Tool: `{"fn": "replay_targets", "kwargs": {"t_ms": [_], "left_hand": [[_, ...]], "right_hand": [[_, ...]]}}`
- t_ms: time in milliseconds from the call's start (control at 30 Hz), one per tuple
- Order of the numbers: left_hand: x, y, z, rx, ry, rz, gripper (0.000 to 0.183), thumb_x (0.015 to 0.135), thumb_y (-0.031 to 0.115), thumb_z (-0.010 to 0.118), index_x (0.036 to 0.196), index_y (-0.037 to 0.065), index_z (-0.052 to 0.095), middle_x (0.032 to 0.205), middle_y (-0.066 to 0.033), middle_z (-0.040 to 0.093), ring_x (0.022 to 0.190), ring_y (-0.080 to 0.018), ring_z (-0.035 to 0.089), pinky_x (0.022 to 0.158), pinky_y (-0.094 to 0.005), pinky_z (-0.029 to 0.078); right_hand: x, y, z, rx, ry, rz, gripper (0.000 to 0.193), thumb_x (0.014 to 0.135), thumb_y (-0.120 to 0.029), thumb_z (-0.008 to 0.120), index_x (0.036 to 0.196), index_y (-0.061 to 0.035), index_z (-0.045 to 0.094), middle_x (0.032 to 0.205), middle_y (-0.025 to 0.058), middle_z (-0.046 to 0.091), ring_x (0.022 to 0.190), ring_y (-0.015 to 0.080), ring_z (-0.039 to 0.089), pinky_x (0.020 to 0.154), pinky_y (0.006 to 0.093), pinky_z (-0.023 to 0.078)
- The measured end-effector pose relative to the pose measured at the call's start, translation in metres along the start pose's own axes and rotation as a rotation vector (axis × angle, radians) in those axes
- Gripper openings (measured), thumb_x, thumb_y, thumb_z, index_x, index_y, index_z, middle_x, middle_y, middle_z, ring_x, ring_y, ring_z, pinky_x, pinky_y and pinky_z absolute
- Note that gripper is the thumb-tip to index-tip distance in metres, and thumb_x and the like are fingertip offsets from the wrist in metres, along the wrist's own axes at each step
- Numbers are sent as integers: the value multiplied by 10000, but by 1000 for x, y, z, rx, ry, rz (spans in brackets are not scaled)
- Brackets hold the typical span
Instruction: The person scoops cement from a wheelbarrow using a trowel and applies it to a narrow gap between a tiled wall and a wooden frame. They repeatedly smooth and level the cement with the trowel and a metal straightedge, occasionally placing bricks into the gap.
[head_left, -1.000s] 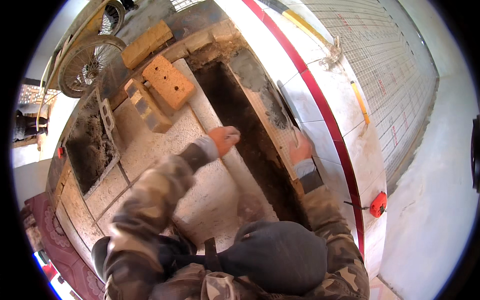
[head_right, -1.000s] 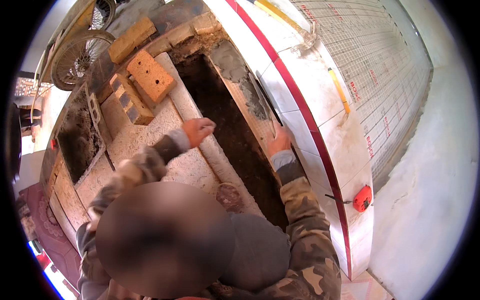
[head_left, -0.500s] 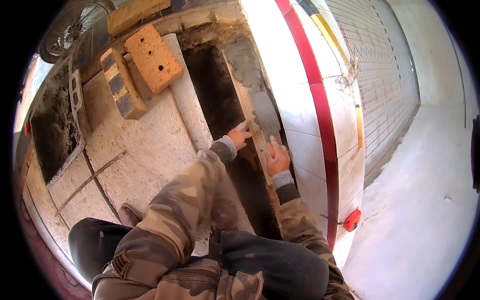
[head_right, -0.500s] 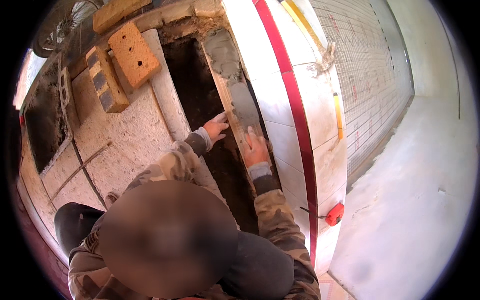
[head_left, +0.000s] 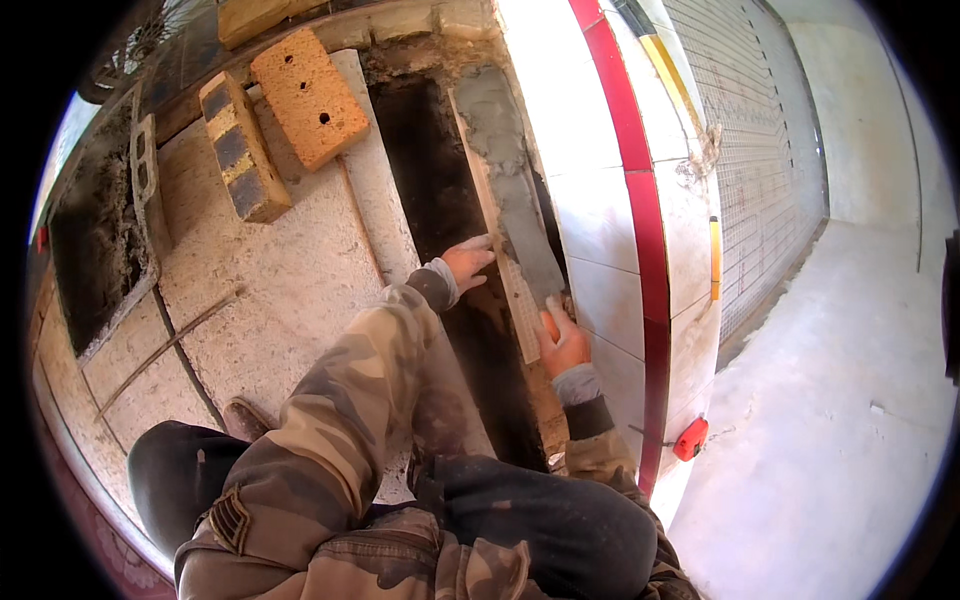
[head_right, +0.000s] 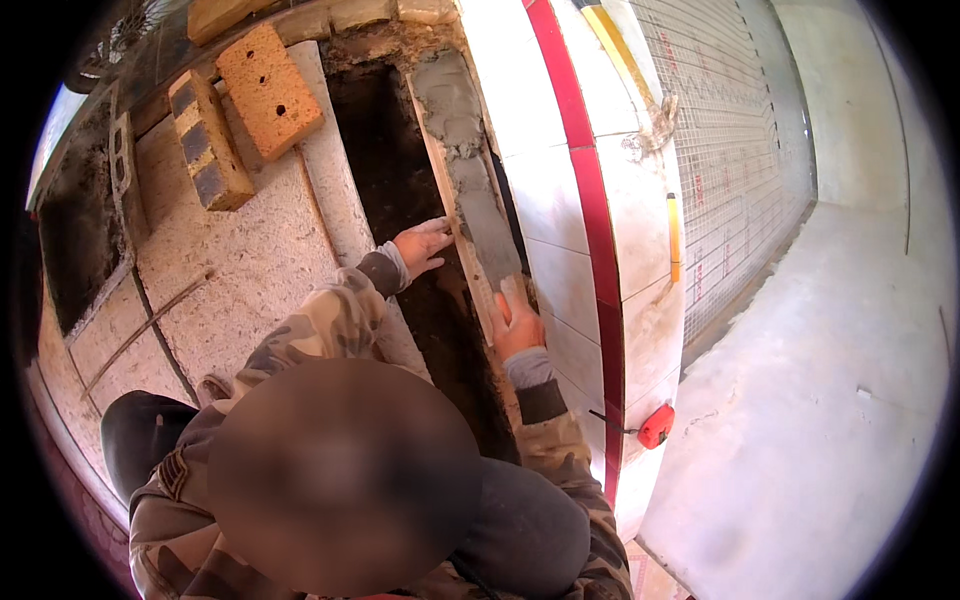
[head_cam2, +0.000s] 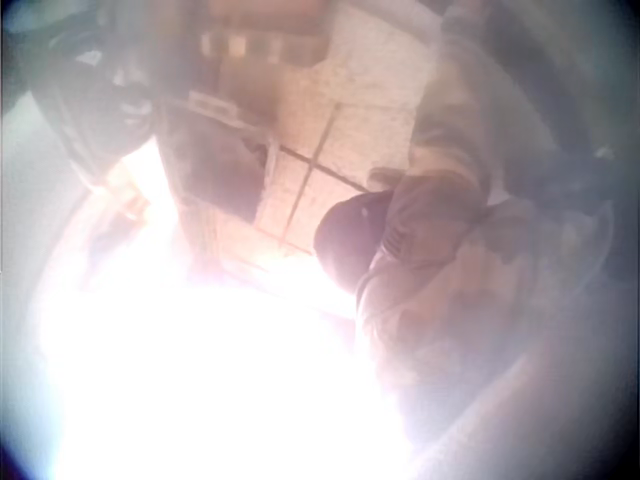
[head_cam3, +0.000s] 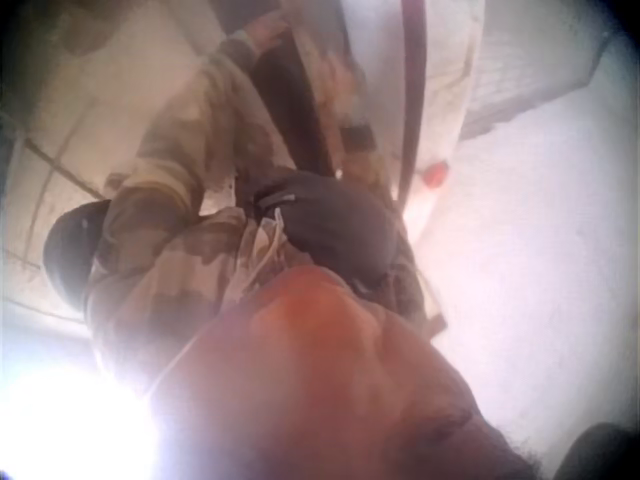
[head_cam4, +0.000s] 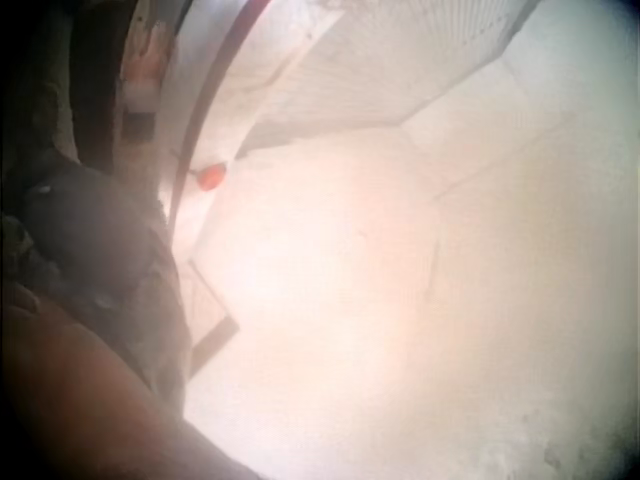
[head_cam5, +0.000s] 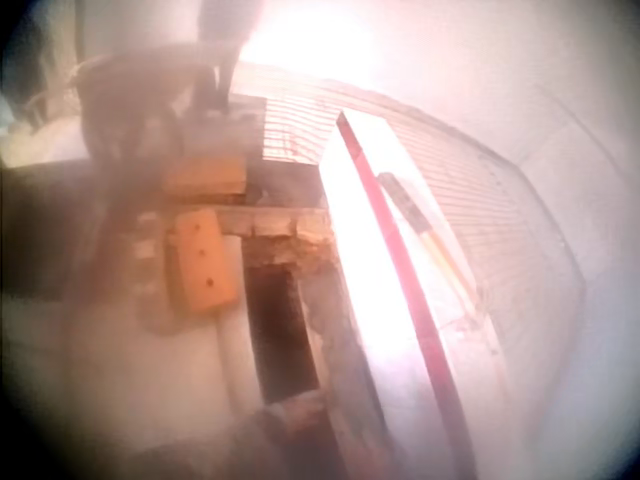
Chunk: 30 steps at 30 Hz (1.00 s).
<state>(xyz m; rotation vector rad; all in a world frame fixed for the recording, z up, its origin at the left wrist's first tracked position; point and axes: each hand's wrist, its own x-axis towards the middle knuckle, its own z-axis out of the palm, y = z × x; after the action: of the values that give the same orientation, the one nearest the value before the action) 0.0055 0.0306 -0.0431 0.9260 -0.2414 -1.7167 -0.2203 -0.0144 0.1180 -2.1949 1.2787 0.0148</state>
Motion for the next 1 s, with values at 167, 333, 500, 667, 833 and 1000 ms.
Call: {"fn": "replay_targets", "kwargs": {"t_ms": [167,333,500,667,833,1000], "left_hand": [[3,10,26,-171,15,-147,651,996,240,530,1560,107,234,1618,-81,230,1489,-262,224,1180,-536,172],[3,2,8,9,-2,-47,657,992,219,515,1563,97,214,1623,-90,210,1500,-270,187,1186,-550,154],[-15,17,15,-234,113,-132,663,967,199,526,1554,81,241,1613,-90,237,1498,-264,193,1182,-543,155],[-20,24,21,-213,112,-114,654,962,205,520,1550,90,259,1607,-95,247,1493,-274,205,1176,-553,163],[-18,21,24,-221,83,-129,627,968,207,512,1542,99,283,1598,-77,270,1481,-260,244,1166,-550,197],[5,-17,-10,245,-86,148,596,983,205,506,1532,100,301,1579,-74,308,1472,-232,269,1159,-539,220]], "right_hand": [[-42,12,-11,-104,81,4,416,881,-159,660,1268,-16,608,1004,274,663,946,435,641,803,435,515],[-64,17,-15,-126,-81,123,416,889,-148,650,1278,-12,603,1050,275,660,981,425,645,827,426,517],[-28,-13,-20,23,39,-46,427,886,-115,641,1288,20,588,1181,277,638,1103,387,636,923,392,505],[75,-59,-26,30,22,-147,478,888,-140,650,1337,-11,550,1124,247,671,1064,392,647,909,409,504],[104,-55,-27,-140,-40,-99,462,863,-134,671,1300,-19,577,1080,249,674,1025,420,635,880,458,509],[45,-33,-33,-181,-85,-60,450,862,-149,666,1291,-39,589,1051,256,674,994,441,632,858,470,513]]}}
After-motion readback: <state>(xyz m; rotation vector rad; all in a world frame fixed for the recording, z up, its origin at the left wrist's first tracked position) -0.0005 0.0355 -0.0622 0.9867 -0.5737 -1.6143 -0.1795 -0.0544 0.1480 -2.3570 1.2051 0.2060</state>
